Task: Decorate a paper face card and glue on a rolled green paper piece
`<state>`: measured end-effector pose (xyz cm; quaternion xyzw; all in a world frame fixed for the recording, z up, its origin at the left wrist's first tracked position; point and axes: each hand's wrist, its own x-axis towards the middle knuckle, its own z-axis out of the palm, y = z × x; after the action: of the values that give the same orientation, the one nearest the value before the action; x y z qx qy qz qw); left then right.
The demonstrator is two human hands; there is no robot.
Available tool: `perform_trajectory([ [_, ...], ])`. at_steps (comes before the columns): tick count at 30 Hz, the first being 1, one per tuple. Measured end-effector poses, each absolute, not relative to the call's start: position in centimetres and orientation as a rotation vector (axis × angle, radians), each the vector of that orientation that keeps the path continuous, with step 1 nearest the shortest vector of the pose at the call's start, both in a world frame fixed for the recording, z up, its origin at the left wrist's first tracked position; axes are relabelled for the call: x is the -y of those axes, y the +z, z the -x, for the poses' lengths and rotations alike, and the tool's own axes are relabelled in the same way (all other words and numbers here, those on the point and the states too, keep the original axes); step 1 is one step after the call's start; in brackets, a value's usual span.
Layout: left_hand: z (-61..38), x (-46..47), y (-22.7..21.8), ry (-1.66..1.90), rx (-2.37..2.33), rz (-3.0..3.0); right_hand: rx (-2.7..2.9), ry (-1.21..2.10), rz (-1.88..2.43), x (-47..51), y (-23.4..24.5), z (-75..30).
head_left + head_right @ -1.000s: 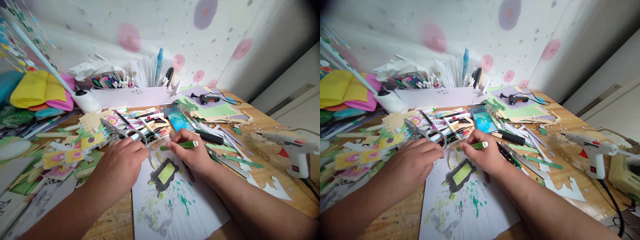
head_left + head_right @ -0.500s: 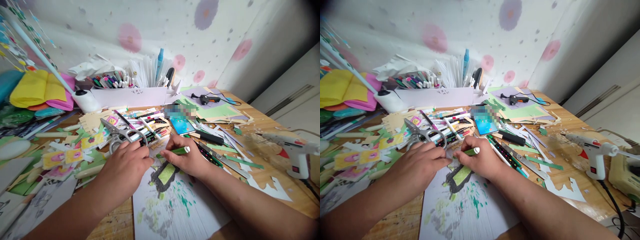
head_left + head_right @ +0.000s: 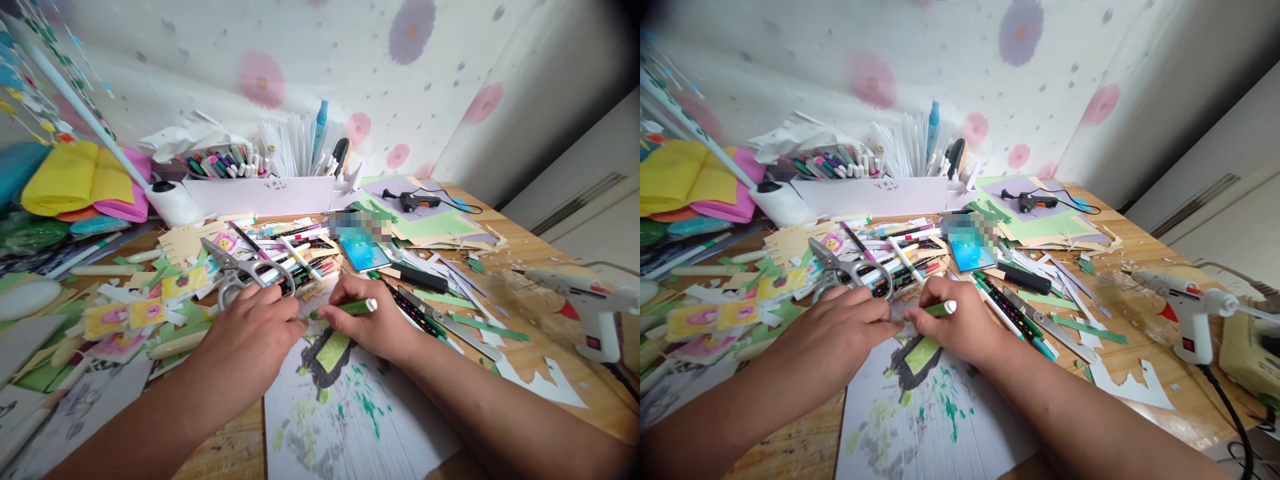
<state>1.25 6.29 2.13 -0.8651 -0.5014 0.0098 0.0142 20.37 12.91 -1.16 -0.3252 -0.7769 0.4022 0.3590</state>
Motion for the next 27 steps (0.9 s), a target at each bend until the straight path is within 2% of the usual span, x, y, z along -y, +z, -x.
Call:
perform_trajectory([
  [27,-1.10,-6.08,1.97,-0.008,1.514,2.697,1.989,0.924,0.940,-12.78,-0.73,-20.72],
])
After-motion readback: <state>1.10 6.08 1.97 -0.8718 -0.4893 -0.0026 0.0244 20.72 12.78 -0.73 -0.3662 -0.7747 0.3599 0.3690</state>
